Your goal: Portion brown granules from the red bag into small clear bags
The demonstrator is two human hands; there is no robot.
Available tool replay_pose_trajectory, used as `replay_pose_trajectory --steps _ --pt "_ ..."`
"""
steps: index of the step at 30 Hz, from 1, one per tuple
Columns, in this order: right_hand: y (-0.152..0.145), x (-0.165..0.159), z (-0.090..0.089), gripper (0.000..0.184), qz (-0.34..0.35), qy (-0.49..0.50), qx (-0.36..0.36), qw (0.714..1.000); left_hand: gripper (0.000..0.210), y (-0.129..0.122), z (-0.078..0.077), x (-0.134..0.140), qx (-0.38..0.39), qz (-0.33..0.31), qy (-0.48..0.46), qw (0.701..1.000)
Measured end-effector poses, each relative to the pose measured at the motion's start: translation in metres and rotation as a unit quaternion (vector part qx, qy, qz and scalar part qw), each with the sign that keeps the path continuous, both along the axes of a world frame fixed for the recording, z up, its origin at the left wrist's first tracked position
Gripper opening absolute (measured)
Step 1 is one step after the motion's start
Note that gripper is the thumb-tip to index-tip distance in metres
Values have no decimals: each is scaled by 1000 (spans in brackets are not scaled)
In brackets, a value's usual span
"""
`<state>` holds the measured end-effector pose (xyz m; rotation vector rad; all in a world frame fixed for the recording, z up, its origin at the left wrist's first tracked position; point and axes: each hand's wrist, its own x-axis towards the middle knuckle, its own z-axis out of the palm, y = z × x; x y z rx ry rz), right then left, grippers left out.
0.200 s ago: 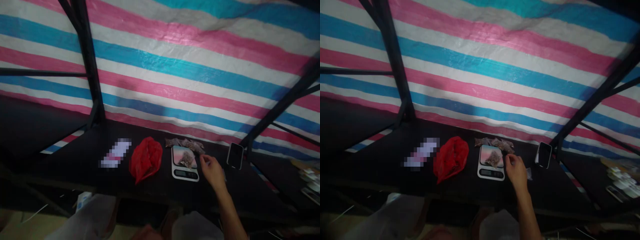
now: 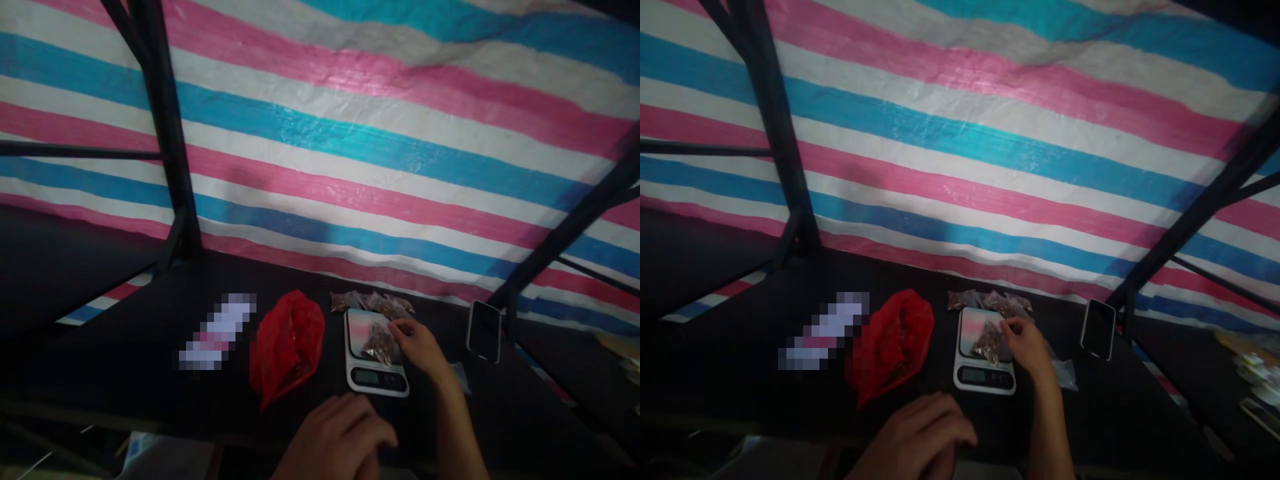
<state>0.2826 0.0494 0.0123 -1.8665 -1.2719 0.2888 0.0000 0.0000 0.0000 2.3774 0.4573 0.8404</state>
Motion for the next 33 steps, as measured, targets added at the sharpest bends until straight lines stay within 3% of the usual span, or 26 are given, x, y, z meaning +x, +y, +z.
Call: replay_pose_trajectory --steps 2,5,11,14,19,22,25,28,30,33 --pt "2 -1 -3 28 13 11 3 1000 35 23 15 21 14 15 5 1000" --pt "1 -3 3 33 38 26 16 999 33 53 28 42 -24 63 -6 998" --pt "7 -13 50 29 139 73 -3 988 27 95 34 57 -167 176 -147 959" --pt "7 -15 59 26 161 83 -11 983 26 95 35 51 -227 191 -170 940" --pt "-3 -18 49 23 101 60 21 993 27 85 20 31 -227 207 -145 941" --pt "-8 -32 53 21 85 56 42 994 24 86 12 23 -220 237 -135 937" --pt "-7 -56 63 19 109 62 70 990 37 87 7 23 -271 238 -145 921" --pt "4 -83 64 18 133 93 94 982 43 77 -6 29 -378 217 -174 883" --pt "15 -98 57 23 128 119 99 980 51 65 -20 35 -452 236 -202 836" --pt "28 -117 44 31 120 131 81 981 76 47 -42 45 -574 186 -254 756"
